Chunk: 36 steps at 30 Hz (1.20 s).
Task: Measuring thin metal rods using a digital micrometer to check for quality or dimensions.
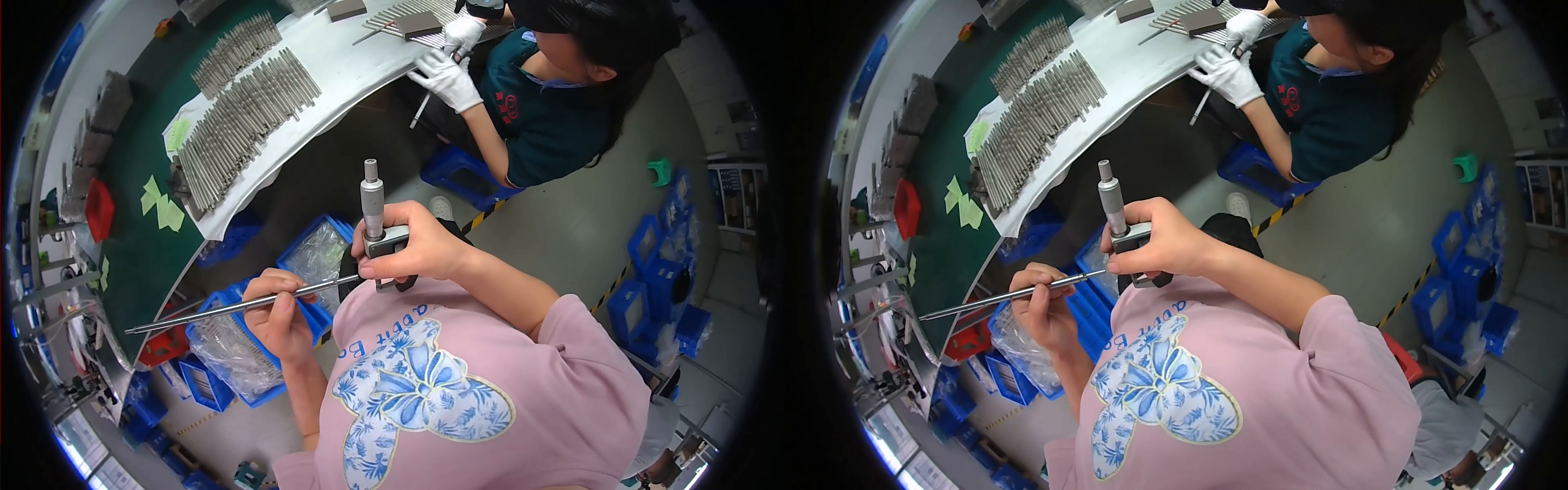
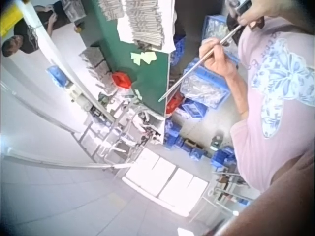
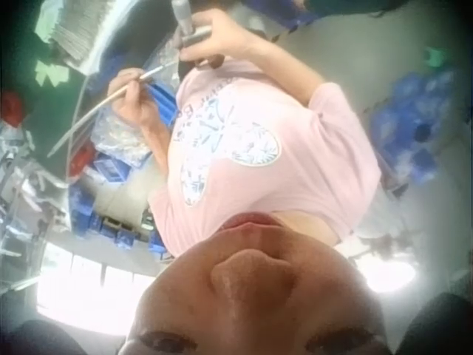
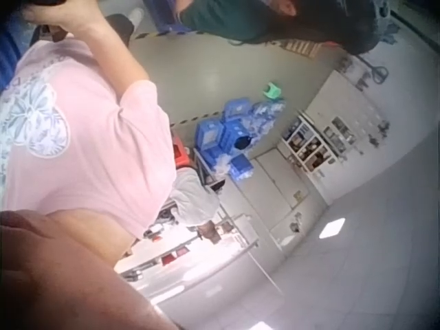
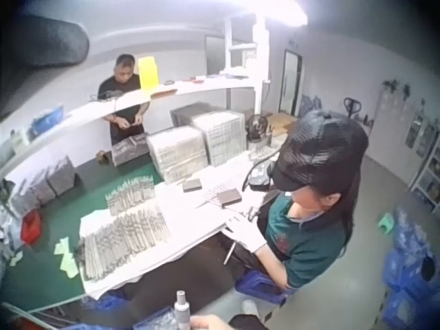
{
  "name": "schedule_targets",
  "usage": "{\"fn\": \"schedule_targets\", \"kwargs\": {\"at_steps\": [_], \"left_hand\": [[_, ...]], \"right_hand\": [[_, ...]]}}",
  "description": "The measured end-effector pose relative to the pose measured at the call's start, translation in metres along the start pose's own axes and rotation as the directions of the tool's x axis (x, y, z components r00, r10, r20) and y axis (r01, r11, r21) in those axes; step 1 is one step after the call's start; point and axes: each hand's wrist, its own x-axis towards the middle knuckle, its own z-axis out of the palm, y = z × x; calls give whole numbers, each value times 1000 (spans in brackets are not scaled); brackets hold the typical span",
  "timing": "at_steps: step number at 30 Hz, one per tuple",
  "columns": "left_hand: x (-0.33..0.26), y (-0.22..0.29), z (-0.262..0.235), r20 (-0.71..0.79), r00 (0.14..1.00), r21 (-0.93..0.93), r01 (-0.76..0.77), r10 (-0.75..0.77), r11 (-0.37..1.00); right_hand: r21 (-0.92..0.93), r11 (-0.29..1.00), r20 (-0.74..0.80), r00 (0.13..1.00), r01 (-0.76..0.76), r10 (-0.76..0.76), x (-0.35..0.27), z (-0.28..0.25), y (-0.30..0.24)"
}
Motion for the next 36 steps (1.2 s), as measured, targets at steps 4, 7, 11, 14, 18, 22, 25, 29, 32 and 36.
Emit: {"fn": "schedule_targets", "kwargs": {"at_steps": [4,7,11,14,18,22,25,29,32,36], "left_hand": [[-1,-2,2,-14,1000,-9,-11,11,1000],[1,-1,2,25,995,14,-93,92,996],[6,4,8,49,995,-46,-83,86,995],[4,2,8,62,994,-71,-86,90,994],[-1,4,5,32,998,-46,53,-51,998],[-6,1,1,35,997,-174,78,-73,982],[-8,1,0,97,995,-264,28,-2,964],[-6,0,3,169,983,-262,-24,71,965],[-7,2,3,210,975,-281,-4,66,960],[-12,1,4,198,980,-268,40,15,963]], "right_hand": [[-1,1000,-8,1000,-2,2,-1,2,2],[51,999,-16,1000,-8,9,-2,2,-6],[119,993,-49,999,-3,9,-2,4,-9],[63,994,-64,994,88,-84,-1,5,-7],[-66,948,-19,950,310,-312,3,6,-5],[18,994,-28,994,105,-104,1,7,-21],[393,918,70,997,-45,18,7,1,-30],[562,798,176,975,-216,139,16,2,-36],[566,783,228,961,-259,154,16,6,-40],[517,830,222,969,-209,105,15,11,-41]]}}
